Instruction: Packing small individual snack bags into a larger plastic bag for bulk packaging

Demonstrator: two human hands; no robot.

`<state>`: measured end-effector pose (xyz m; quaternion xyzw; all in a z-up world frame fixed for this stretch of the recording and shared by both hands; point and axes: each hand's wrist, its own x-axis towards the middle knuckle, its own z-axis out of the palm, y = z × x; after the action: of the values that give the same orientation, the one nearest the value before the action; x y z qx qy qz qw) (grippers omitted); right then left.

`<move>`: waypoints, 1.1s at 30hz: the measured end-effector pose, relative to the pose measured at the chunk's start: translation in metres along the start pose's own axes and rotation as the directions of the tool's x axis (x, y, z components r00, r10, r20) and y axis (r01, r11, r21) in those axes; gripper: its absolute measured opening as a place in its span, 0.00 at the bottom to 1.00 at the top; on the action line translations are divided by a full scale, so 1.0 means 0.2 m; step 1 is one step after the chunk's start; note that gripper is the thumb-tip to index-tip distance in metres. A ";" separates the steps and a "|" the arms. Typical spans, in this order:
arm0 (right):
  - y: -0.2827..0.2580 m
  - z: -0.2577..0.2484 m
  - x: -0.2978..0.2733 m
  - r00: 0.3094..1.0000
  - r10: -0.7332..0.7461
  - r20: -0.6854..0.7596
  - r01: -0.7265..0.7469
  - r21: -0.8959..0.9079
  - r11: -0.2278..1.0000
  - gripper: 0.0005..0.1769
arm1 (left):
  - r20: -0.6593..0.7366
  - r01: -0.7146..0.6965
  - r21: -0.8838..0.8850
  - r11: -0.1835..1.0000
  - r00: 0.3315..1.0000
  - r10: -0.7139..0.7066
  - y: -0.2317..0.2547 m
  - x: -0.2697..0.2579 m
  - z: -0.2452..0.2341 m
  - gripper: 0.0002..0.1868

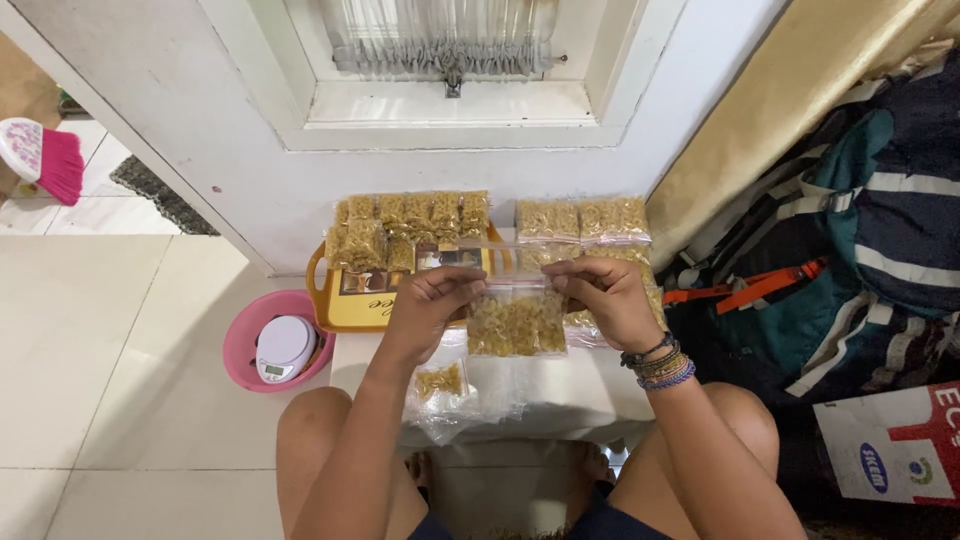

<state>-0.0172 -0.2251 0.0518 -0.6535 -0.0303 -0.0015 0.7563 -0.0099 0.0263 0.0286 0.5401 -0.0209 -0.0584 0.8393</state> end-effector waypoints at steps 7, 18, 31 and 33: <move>-0.03 0.02 0.01 0.997 -0.053 0.048 0.051 0.036 0.998 0.08 | 0.031 0.010 -0.031 0.999 0.999 -0.009 0.02 0.02 -0.04 0.12; -0.02 0.05 0.04 0.972 -0.224 0.069 0.226 -0.022 0.974 0.11 | 0.015 0.014 -0.105 0.994 1.000 -0.012 0.07 0.03 -0.04 0.09; -0.02 0.07 0.06 0.983 -0.174 0.056 0.179 -0.098 0.979 0.15 | -0.035 0.063 -0.255 0.965 0.997 -0.075 0.04 0.08 -0.05 0.09; -0.01 0.07 0.07 0.989 -0.136 0.049 0.140 -0.072 0.988 0.09 | -0.047 0.044 -0.165 0.985 0.998 -0.052 0.04 0.08 -0.05 0.07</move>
<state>-0.0040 -0.2109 0.0560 -0.6778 -0.0919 -0.0408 0.7284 0.0074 0.0363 0.0320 0.4708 0.0186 -0.0663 0.8795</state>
